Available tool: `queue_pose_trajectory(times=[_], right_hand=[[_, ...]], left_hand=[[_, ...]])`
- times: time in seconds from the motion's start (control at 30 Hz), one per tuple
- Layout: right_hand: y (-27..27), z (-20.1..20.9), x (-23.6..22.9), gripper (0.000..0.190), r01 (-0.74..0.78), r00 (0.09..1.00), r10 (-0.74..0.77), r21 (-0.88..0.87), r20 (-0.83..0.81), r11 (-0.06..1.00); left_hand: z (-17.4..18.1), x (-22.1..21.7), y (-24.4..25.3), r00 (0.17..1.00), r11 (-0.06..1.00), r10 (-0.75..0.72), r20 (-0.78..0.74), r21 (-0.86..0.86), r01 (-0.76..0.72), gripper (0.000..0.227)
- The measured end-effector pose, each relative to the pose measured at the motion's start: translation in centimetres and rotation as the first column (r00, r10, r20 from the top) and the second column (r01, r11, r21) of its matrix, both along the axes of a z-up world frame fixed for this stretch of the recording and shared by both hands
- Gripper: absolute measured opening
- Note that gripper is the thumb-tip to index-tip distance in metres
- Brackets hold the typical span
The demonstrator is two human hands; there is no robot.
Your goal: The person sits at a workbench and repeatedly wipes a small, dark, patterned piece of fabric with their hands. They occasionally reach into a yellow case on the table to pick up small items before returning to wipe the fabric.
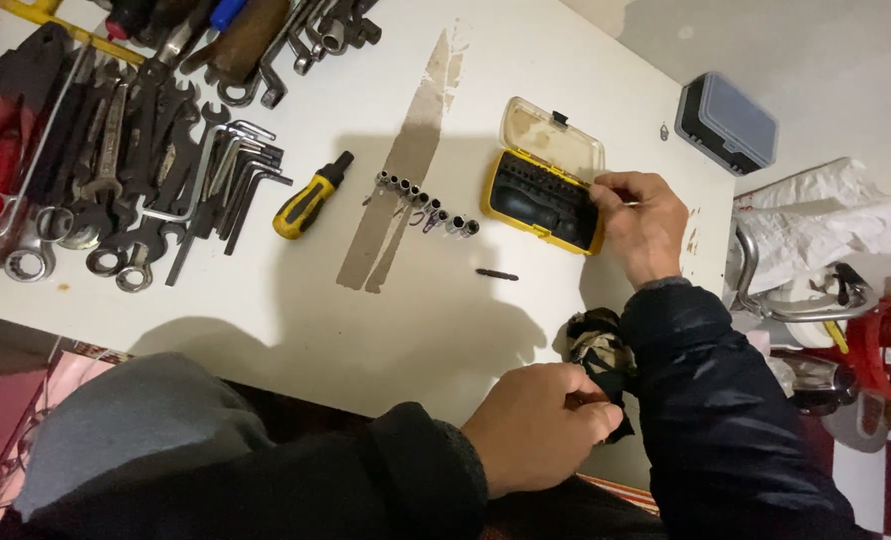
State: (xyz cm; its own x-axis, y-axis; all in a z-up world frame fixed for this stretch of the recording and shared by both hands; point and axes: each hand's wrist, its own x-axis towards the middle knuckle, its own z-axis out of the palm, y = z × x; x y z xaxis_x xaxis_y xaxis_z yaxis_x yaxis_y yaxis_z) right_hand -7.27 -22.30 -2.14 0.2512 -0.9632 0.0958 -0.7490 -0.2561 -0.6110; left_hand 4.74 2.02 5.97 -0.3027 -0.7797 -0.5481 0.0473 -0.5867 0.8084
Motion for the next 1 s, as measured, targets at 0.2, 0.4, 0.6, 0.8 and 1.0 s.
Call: queue_pose_trajectory(times=[0.2, 0.4, 0.6, 0.8, 1.0], right_hand=[[-0.9, -0.3, 1.4, 0.011, -0.288, 0.946, 0.256, -0.158, -0.197, 0.944], [-3.4, -2.5, 1.6, 0.013, -0.487, 0.842, 0.379, -0.241, -0.383, 0.84], [-4.4, -2.7, 2.2, 0.014, -0.657, 0.713, 0.442, -0.298, -0.544, 0.693], [-4.9, -2.2, 2.4, 0.013, -0.734, 0.646, 0.504, -0.286, -0.573, 0.616], [-4.8, -2.5, 2.8, 0.013, -0.745, 0.626, 0.509, -0.26, -0.591, 0.614]], left_hand=[[0.1, 0.0, 0.0, 1.0, 1.0, -0.008, -0.014, 0.03, 0.009, 0.039], [0.2, 0.4, 0.1, 1.0, 1.0, -0.022, 0.012, -0.002, 0.022, 0.04], [0.3, 0.7, 0.1, 0.999, 0.999, -0.028, -0.027, 0.02, 0.029, 0.043], [0.0, 0.4, 0.1, 0.999, 0.999, -0.034, -0.016, 0.015, 0.034, 0.043], [0.0, 0.6, -0.1, 0.998, 0.998, -0.057, -0.022, 0.013, 0.057, 0.042]])
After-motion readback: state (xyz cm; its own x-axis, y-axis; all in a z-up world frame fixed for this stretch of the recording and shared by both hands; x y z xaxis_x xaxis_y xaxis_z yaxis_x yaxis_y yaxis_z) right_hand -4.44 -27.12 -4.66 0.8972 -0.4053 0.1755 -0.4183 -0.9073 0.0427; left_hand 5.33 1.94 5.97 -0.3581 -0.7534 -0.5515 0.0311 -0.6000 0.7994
